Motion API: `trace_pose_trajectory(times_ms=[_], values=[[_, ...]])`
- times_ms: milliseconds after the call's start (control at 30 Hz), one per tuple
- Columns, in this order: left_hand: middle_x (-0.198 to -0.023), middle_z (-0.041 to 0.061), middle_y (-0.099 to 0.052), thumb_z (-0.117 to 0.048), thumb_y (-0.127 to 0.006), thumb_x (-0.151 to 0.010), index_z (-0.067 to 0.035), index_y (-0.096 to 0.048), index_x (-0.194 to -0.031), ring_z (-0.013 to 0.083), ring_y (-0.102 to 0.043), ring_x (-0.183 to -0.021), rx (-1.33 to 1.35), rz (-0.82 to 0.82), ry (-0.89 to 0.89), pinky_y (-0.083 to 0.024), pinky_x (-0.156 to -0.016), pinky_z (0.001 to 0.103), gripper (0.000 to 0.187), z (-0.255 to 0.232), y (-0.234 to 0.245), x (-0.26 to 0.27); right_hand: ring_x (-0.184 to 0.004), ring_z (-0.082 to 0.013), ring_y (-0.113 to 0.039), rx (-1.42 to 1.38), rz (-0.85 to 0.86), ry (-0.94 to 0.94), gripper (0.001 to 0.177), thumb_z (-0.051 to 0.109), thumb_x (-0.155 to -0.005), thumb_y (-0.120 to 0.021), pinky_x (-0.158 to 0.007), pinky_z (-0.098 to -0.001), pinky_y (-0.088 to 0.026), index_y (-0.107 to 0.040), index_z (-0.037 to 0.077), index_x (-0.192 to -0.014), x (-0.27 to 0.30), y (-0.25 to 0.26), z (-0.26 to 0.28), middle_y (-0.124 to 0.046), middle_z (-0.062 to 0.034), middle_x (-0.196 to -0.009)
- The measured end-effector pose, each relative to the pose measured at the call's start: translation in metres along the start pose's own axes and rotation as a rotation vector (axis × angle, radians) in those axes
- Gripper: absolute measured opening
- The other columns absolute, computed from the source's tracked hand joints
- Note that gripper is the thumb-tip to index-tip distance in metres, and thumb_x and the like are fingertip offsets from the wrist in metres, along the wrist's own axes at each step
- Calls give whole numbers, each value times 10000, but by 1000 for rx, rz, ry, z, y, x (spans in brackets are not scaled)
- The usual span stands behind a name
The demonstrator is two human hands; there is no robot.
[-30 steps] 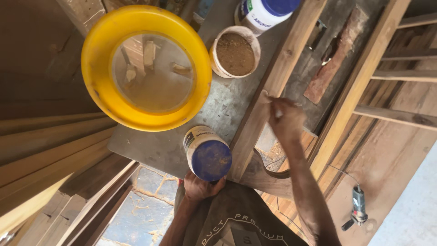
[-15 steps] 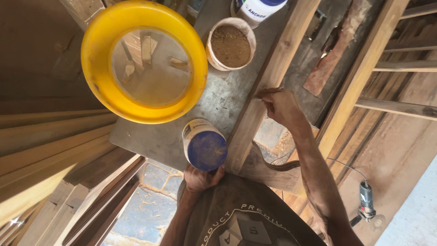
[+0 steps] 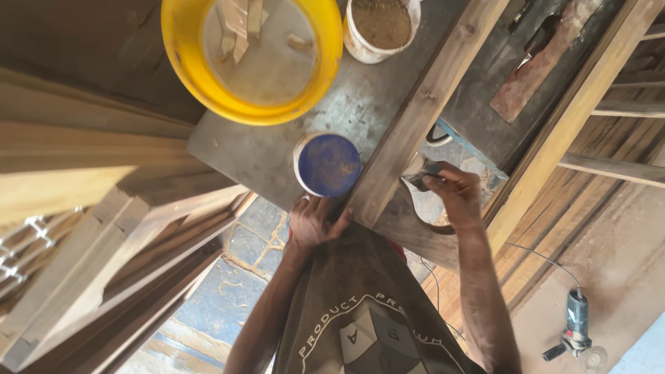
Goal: The person sands the surface and edges of a wooden frame by hand using a small piece of sandpaper, moving it along the grain and into the corners.
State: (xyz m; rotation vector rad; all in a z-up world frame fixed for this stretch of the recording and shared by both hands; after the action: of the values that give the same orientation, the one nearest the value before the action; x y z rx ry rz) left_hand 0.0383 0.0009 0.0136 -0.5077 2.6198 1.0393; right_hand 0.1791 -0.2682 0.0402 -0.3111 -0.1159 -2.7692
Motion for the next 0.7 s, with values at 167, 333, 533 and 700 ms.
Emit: trace_pose_trajectory(times_ms=[167,333,533,700], values=[[-902,91,-716,-330,-757,-899,-79,-727,-992,286,-701,-778,6,-47,39,-568,-702,418,269,-9,4,-2,-1082,-240,-702,874,164,537,325,-85,-825,-714,-914,-376,-580,-778,39,-1119,17,-63,41,-734,-92,-1145],[-853,91,-697,-429,-826,-798,-66,-711,-925,303,-679,-739,-53,-90,24,-549,-670,421,402,-9,2,3,-1240,-286,-612,1211,353,848,450,-16,-757,-705,-1099,-460,-479,-713,43,-1203,19,-90,35,-659,-90,-1278],[-819,47,-681,-486,-855,-788,-85,-689,-867,262,-680,-737,-89,-114,1,-535,-640,403,441,-2,-4,11,-1198,-345,-599,1400,663,813,604,95,-647,-730,-1024,-481,-485,-679,-25,-1237,24,-87,32,-647,-161,-1264],[-776,39,-645,-428,-834,-850,-109,-703,-854,248,-661,-722,-98,-127,-17,-531,-635,394,344,-9,1,14,-1203,-307,-608,1222,608,810,489,7,-724,-686,-1048,-411,-513,-693,34,-1212,30,-93,42,-662,-105,-1246]])
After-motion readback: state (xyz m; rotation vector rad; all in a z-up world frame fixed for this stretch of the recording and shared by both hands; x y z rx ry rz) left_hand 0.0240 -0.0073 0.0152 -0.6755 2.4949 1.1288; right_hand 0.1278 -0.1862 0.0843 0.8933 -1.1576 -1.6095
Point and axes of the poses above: each hand's wrist, its own x-axis away from the middle knuckle, its own y-axis out of the back of the hand, z = x × y, the point moved 5 cm from there along -x, towards the middle knuckle
